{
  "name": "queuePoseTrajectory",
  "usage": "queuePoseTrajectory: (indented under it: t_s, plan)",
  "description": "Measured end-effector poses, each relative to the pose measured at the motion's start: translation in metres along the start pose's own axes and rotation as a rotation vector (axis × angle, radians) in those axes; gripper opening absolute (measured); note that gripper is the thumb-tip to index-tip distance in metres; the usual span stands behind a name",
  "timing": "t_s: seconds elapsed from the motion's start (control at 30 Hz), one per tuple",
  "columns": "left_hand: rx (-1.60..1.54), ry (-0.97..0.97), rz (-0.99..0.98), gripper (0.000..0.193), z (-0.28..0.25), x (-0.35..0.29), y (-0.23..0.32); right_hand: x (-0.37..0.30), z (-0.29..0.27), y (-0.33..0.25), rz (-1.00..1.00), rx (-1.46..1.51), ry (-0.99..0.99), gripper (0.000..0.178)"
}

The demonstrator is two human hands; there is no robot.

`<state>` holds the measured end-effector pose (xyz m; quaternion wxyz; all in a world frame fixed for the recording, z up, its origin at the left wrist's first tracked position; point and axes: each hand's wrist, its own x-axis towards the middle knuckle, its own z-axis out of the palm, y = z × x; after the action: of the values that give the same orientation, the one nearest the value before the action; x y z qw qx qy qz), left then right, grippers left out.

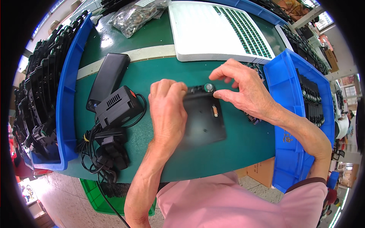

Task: The person assembles small electronic components by hand, inserting green electronic parts into a black plastic housing.

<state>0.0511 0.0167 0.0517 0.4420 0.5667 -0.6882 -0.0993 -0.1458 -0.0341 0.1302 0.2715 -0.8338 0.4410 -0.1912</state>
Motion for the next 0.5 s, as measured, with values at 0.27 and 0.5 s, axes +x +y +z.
queuePoseTrajectory:
  t_s: [0.27, 0.5]
  plan:
    - [0.105, -0.011, 0.055, 0.011, 0.001, -0.003, 0.001, 0.001, 0.006, 0.017, -0.164, -0.168, -0.070, 0.035]
    - [0.081, -0.099, 0.009, 0.011, -0.013, 0.000, 0.010, 0.002, 0.014, 0.022, -0.274, -0.128, -0.117, 0.038]
